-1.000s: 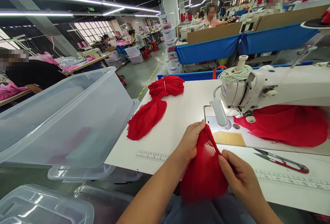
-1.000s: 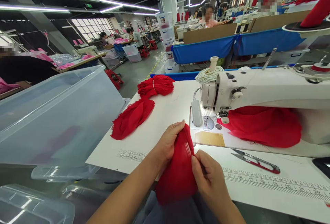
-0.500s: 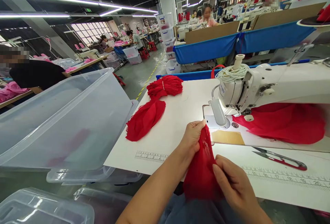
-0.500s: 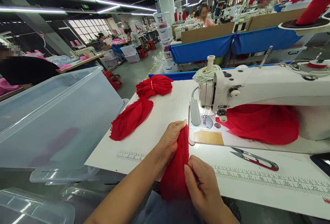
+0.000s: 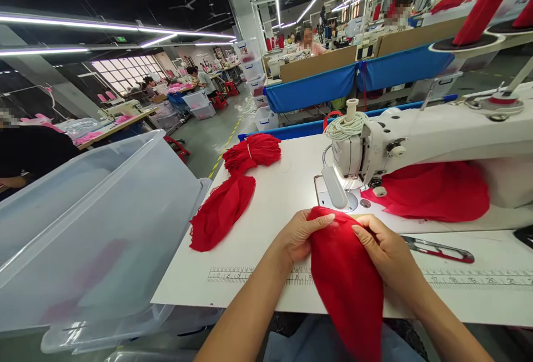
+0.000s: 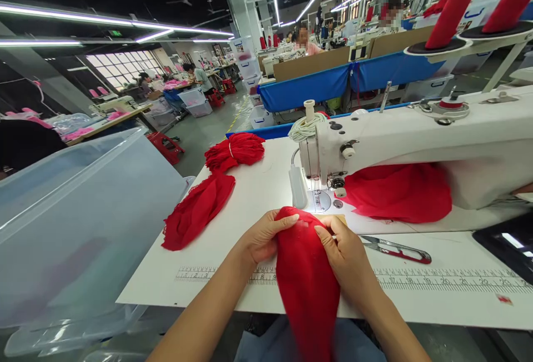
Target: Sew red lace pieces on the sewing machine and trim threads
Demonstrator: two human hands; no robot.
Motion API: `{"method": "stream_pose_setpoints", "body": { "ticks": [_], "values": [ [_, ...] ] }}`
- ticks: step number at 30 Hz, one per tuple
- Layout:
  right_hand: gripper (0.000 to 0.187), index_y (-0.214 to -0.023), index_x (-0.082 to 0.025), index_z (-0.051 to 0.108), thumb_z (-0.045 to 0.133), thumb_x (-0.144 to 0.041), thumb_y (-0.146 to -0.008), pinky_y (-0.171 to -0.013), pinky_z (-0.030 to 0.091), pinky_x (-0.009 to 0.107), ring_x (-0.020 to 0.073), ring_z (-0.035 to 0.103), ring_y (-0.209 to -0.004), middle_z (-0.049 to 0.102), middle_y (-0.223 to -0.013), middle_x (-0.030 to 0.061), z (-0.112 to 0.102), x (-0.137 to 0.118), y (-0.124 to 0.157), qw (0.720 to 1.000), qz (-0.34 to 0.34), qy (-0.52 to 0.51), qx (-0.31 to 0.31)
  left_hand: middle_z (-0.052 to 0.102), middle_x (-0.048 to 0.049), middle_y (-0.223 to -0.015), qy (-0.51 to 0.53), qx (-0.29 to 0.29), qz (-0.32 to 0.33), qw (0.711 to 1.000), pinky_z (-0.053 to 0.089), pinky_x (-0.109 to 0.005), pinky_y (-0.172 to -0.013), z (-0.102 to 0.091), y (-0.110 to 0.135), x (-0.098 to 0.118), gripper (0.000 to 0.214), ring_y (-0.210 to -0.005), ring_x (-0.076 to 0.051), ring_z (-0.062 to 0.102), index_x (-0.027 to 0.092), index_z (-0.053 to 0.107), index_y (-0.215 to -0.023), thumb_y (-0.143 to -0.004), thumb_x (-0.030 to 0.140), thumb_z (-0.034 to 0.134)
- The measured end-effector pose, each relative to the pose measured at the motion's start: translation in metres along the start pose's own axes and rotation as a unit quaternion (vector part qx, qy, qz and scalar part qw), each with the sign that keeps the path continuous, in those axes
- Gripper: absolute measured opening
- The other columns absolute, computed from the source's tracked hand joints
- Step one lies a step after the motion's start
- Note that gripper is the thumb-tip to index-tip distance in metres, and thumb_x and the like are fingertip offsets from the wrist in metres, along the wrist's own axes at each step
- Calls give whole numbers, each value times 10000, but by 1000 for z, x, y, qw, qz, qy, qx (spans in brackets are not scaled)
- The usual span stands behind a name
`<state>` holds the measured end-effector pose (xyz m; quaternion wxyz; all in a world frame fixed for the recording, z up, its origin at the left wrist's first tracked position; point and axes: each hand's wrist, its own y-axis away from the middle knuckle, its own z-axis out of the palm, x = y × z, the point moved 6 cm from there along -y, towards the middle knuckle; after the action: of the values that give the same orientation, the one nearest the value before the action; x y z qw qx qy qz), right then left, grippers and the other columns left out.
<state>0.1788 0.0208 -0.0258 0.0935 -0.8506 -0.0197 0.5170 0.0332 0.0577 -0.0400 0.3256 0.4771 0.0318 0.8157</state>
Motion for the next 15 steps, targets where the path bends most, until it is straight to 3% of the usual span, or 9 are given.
{"method": "stream_pose_setpoints", "body": {
  "ticks": [15],
  "values": [
    [296,-839,-238,581,434,-494,-868,-513,427,274,169,553,-583,640,-704,4,-2,4,0,999,39,-6,19,725,-55,-730,32,-27,3,999,461,-245,-766,4,-5,-5,344,-699,-133,625,112,757,-808,-557,292,908]
  ]
}}
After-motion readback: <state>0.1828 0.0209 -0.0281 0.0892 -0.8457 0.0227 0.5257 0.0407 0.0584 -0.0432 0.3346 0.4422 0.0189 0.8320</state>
